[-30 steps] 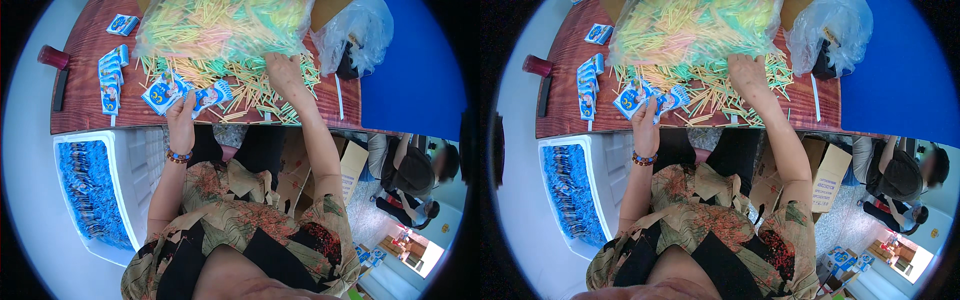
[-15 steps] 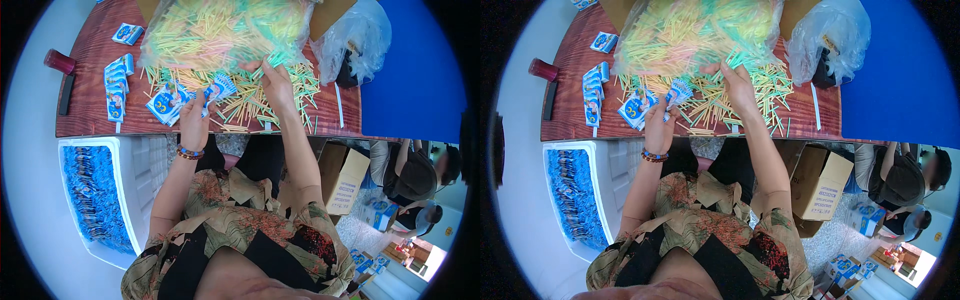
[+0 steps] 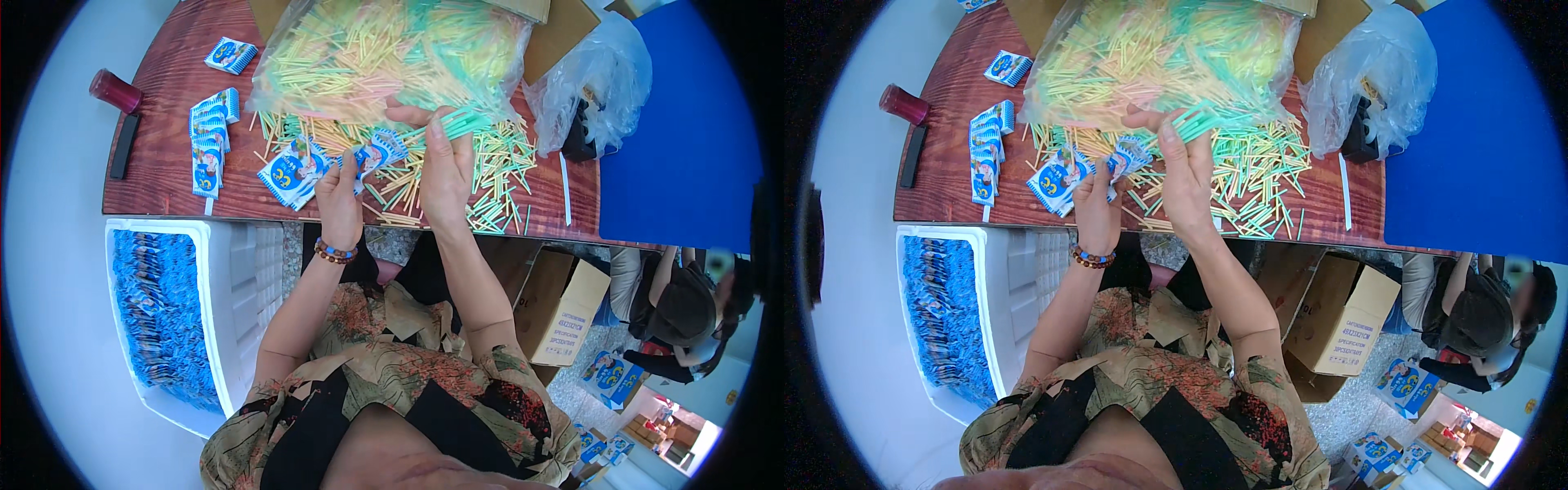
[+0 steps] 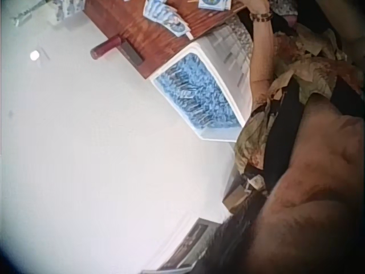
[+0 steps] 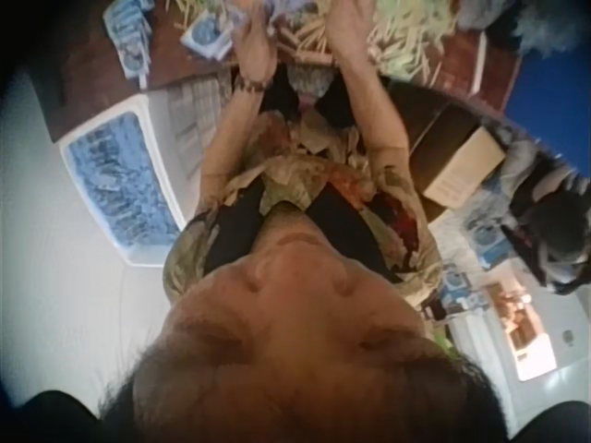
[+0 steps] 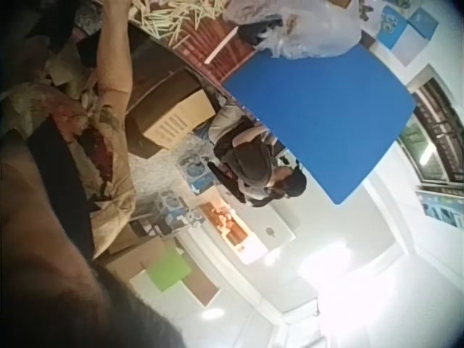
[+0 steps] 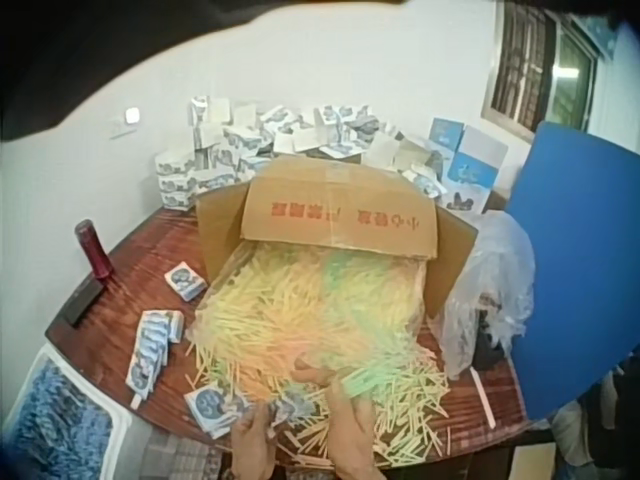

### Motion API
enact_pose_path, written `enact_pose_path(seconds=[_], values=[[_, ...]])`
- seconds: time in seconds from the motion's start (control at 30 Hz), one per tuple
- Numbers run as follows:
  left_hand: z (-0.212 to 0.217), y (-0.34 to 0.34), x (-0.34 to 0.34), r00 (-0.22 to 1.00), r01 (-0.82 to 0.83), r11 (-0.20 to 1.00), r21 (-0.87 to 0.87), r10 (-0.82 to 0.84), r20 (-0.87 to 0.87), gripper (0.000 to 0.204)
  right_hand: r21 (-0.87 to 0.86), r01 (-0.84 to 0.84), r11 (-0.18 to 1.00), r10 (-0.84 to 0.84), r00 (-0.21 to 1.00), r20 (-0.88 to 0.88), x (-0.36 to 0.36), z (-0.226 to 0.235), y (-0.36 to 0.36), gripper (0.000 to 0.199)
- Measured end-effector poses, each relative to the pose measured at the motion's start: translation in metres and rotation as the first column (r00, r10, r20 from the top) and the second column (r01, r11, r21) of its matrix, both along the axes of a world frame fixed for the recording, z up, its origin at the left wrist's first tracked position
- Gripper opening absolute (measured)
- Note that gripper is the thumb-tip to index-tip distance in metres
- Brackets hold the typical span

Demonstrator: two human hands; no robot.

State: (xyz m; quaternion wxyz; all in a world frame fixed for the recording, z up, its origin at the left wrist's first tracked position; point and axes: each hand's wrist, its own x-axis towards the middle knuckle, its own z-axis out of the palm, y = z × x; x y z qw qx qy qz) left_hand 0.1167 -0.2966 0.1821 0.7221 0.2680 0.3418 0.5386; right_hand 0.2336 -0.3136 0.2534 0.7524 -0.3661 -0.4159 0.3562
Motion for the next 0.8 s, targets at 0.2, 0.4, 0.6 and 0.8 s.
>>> enact_pose_path(seconds=[0.2,0.4,0.6,0.8], values=[[-0.005,-0.002,-0.003,0.997,-0.058,0.993,0.107,0.063,-0.037,0.023,-0.132,0.101,0.986,-0.085,0.989,0.124,-0.023,0.003,-0.003,0.021],[0.003,-0.007,-0.003,0.994,-0.111,0.988,0.108,0.111,0.005,0.023,-0.06,0.134,0.989,-0.119,0.97,0.211,-0.036,-0.001,-0.001,0.033],[0.004,-0.005,-0.007,0.98,-0.184,0.981,0.056,0.178,0.087,0.02,-0.094,0.139,0.986,-0.113,0.965,0.238,-0.044,-0.008,-0.001,0.037],[-0.001,0.0,-0.02,0.986,-0.14,0.982,0.126,0.149,-0.072,0.02,-0.091,0.072,0.993,-0.052,0.977,0.207,-0.04,-0.002,-0.004,0.038]])
